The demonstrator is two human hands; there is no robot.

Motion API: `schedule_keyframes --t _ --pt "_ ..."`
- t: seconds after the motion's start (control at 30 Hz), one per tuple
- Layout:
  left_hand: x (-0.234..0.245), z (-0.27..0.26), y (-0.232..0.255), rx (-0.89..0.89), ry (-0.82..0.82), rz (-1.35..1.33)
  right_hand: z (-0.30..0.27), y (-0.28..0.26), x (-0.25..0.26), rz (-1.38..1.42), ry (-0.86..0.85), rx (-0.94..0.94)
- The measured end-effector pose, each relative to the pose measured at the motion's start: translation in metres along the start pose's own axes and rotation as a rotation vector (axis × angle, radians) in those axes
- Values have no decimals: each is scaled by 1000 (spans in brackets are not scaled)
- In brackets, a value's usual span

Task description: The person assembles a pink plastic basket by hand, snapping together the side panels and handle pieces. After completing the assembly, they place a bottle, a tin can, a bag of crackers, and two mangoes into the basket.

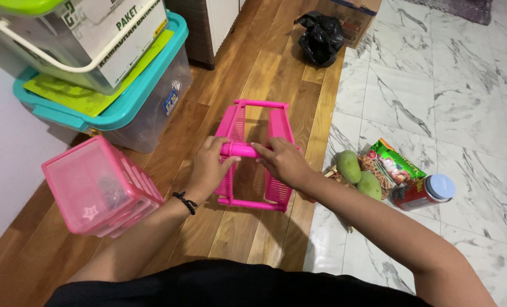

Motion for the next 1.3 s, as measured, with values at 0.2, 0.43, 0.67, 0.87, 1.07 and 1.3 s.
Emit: schedule_keyframes --t 0.2,0.43,0.67,0.87,1.07,1.3 --pt "-10 -3 0 -15 -1 -29 3 -1 -5 2 -14 5" --pt "-8 -3 1 -18 -37 -44 3 -6 -2 -12 26 25" --pt "-11 -2 7 -107 -36 40 5 -9 -3 -15 -10 -24" --pt "-8 0 11 -136 7 62 10 -15 3 -34 39 -10" --pt "-4 2 10 -84 42 -28 15 -12 3 11 -19 -54" --pt "-5 -6 0 27 47 -109 -6 19 22 -119 243 -125"
Point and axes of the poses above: each hand's wrist, its own z-axis towards the middle knuckle, its own x-axis out of the back of the hand, y = z × x, the point moved 8 cm from there along z, towards the middle knuckle, and after that the axes turned 4 degrees about -y, right-handed, at the moved point
